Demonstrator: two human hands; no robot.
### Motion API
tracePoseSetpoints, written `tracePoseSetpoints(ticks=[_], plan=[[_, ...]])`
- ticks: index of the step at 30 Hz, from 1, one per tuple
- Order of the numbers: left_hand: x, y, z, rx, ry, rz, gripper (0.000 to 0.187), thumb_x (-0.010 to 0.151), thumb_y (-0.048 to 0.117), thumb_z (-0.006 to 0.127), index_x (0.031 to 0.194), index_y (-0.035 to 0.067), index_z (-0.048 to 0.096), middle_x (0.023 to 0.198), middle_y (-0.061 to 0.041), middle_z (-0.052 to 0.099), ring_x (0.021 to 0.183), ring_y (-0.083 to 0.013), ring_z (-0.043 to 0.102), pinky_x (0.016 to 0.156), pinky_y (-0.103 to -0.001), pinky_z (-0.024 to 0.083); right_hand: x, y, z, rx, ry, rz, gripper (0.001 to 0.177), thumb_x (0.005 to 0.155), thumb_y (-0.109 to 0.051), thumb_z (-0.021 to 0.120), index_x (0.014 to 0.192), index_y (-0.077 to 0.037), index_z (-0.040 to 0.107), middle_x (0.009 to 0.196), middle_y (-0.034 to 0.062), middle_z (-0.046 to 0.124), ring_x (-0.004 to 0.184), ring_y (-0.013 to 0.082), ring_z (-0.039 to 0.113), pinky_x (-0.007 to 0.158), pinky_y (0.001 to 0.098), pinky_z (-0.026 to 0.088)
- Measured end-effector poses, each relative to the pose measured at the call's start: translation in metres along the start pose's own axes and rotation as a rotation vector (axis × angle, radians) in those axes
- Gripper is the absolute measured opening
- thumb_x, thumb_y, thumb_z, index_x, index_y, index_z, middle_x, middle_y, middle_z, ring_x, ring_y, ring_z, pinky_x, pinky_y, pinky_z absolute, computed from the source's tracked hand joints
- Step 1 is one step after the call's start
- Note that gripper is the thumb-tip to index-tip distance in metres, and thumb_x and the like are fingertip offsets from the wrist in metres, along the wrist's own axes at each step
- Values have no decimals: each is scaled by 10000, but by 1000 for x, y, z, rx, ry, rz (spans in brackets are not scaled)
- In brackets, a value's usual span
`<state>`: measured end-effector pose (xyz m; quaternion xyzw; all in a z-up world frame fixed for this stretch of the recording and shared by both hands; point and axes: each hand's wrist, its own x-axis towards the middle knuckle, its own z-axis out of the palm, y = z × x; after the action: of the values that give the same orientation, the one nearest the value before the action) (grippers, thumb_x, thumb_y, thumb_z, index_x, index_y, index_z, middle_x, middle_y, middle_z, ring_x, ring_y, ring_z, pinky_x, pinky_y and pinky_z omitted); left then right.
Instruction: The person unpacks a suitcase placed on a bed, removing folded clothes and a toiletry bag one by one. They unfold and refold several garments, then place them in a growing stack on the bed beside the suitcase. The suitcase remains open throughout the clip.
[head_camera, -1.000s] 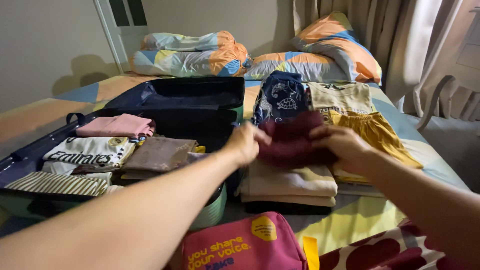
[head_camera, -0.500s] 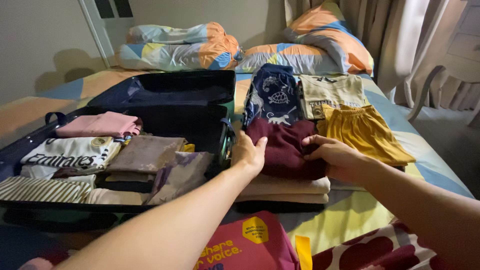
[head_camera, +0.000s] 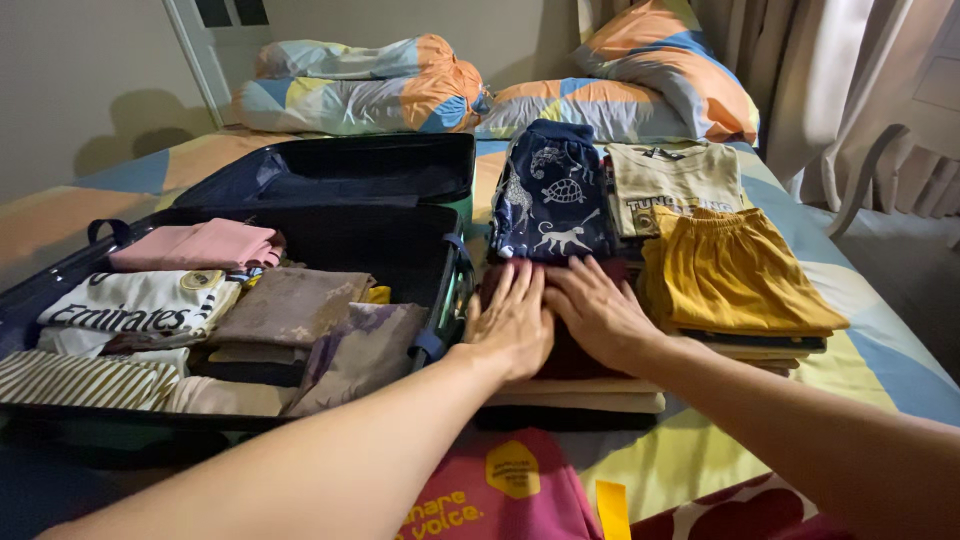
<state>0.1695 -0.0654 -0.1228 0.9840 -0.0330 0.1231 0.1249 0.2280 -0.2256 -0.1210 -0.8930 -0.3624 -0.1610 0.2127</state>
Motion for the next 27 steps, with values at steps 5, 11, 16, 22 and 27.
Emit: tracePoseSetpoints(ticks=[5,11,16,22,27], plan=[[12,-14,14,-137,-234,-76,719,1017,561,255,1637,218,133,1732,-31,7,1607,-216,-3,1270,-538,40,-10,50,31,-392,1,-420,389,990,-239,476,1341,-82,539,1508,184,461,1393,388,417,1159,502,350],[18,-18,26,-279,-216,-161,733,1007,634,303,1645,311,141,1716,-157,-43,1582,-365,-49,1280,-477,53,-14,67,52,-191,-69,-194,462,979,-225,499,1421,-97,464,1518,171,442,1405,383,430,1151,430,367],[22,-23,34,-296,-282,-220,702,986,614,295,1623,346,171,1719,-101,62,1590,-345,16,1265,-518,111,-11,73,42,-151,-322,-172,565,959,-174,471,1512,-274,414,1602,178,274,1371,415,461,1138,412,423],[31,-29,30,-277,-306,-190,684,1013,597,313,1638,350,193,1709,-141,90,1584,-381,50,1285,-519,110,-4,73,29,-241,-556,-71,621,980,-254,438,1561,-410,284,1666,132,152,1407,420,406,1145,416,400],[20,-15,18,-131,-280,-184,658,1036,511,324,1628,297,136,1719,-118,-18,1568,-396,-47,1246,-565,85,4,56,23,-38,-397,299,570,1032,-564,440,1560,-371,341,1555,192,377,1406,410,440,1173,457,385]])
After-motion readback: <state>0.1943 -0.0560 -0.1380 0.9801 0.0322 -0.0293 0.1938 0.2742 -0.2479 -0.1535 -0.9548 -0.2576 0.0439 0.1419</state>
